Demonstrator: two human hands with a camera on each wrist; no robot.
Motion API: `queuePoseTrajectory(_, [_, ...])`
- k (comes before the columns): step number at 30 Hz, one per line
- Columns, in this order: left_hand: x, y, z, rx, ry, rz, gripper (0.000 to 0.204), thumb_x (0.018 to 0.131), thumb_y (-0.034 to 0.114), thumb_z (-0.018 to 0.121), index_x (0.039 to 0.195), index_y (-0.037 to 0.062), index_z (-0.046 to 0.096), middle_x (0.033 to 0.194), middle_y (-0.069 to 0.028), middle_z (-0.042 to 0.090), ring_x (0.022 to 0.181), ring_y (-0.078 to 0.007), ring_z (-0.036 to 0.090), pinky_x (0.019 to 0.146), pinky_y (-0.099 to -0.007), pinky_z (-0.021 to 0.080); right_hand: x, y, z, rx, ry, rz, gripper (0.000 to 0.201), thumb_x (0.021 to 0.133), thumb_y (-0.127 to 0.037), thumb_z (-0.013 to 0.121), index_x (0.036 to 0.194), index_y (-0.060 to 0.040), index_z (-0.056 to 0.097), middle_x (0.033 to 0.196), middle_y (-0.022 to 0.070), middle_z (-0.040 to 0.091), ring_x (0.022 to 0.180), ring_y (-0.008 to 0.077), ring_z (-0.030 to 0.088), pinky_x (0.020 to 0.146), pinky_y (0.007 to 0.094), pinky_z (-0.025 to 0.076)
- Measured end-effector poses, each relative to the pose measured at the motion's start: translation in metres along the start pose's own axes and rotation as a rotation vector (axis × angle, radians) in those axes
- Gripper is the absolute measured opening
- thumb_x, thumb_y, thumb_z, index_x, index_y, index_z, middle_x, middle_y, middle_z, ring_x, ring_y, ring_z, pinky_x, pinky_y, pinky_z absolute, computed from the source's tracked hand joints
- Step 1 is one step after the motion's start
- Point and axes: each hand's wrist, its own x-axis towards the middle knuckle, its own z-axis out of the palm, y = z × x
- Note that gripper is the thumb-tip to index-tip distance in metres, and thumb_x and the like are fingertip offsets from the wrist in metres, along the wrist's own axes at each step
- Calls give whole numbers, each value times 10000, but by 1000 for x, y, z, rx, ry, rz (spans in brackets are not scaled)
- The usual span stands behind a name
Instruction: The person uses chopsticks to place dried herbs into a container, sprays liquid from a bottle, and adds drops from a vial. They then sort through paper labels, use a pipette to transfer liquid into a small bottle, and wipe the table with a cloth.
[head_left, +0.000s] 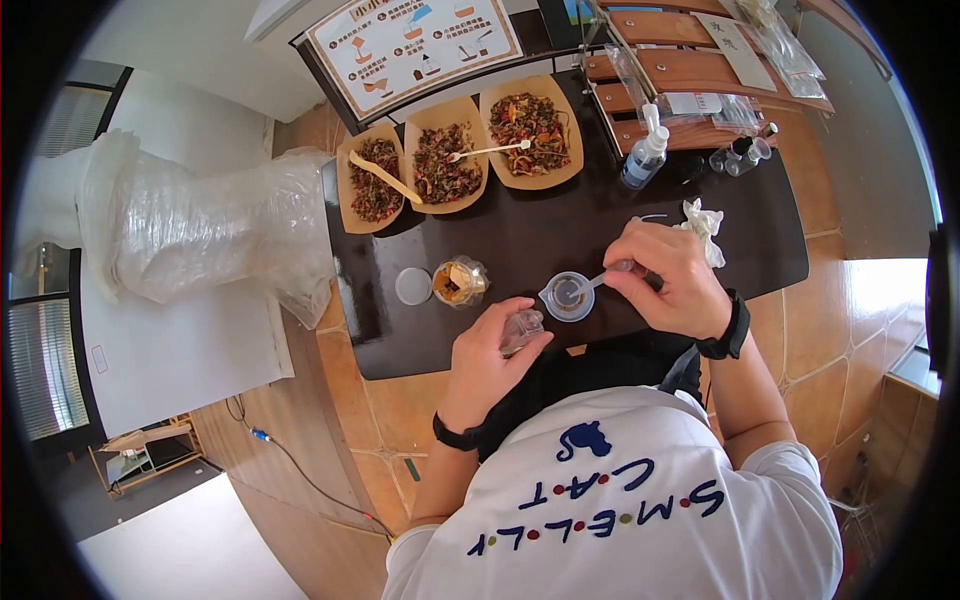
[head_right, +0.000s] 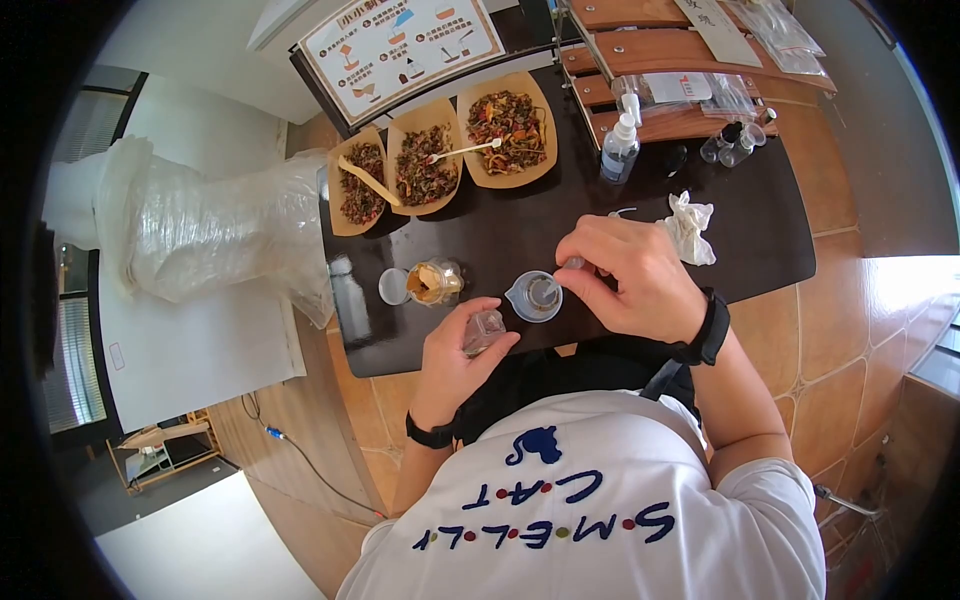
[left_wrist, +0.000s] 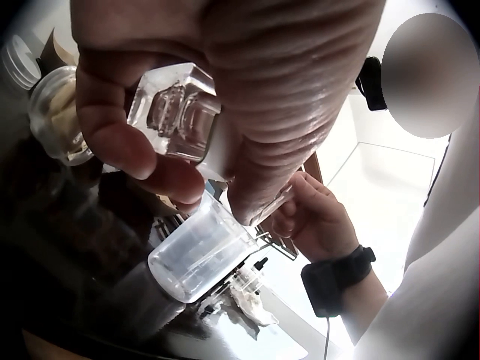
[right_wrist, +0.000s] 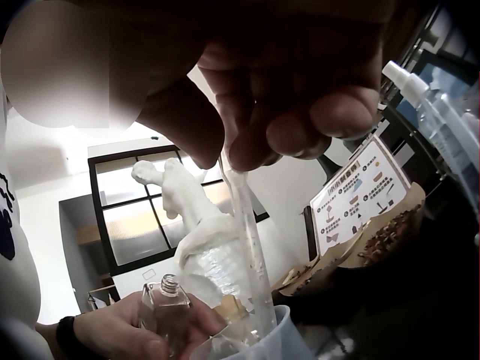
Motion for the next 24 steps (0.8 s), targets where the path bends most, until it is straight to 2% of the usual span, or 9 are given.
queuePoseTrajectory(2, [0,0,0,11,17,39,418,812,218,845,1157,80,653,963,-117,723,822,-280,727,708,-336,571,0,-1,0,-1,-6,7,136,804,-1,753,883,-19,644,753,110,603,639,292,616,557,364,459])
queuePoseTrajectory(4, [-1,3,-1,-14,-14,-29,440,803,193,855,1167,59,649,989,-129,725,872,-259,722,779,-327,556,0,-1,0,-29,-20,-6,133,800,-18,755,875,-22,645,760,111,604,654,308,607,571,382,463])
queuePoseTrajectory(14, [-2,0,1,-8,-6,-10,435,804,191,857,1161,59,649,968,-133,723,861,-262,726,765,-326,557,1,5,8,-130,-21,-135,128,795,-35,755,846,-21,638,771,111,601,673,331,587,583,399,464])
queuePoseTrajectory(16, [-2,-1,2,0,-3,2,435,804,187,858,1164,63,648,962,-129,724,852,-258,726,762,-324,556,-1,0,6,-24,6,-14,101,823,-18,744,859,-20,649,766,104,601,660,302,591,584,382,468])
queuePoseTrajectory(17, [-3,-1,2,0,-3,2,435,804,187,858,1164,63,648,962,-129,724,852,-258,726,762,-324,556,-2,-3,3,-23,6,-13,101,823,-18,744,859,-20,649,766,104,601,660,302,591,584,382,468])
queuePoseTrajectory(19, [-3,0,1,9,4,14,435,804,184,859,1166,68,647,958,-125,725,847,-256,727,757,-324,557,-2,-9,-2,104,118,80,75,858,-4,727,895,-14,663,771,81,610,681,213,592,616,325,460])
queuePoseTrajectory(20, [-3,-1,1,9,4,14,435,804,184,859,1166,68,647,958,-125,725,847,-256,727,757,-324,557,-3,-8,-5,104,118,80,75,858,-4,727,895,-14,663,771,81,610,681,213,592,616,325,460])
queuePoseTrajectory(22, [-3,-1,2,9,8,24,434,805,184,861,1166,72,647,955,-123,725,844,-250,728,752,-320,558,-5,-5,-10,291,245,53,71,877,-4,716,933,-1,672,799,59,619,741,140,566,674,279,439])
queuePoseTrajectory(24, [-3,-1,2,-1,9,25,433,806,184,862,1165,73,647,953,-121,726,842,-246,728,749,-318,558,-6,-5,-14,329,257,52,81,887,-19,720,945,6,671,829,49,628,775,125,544,714,260,418])
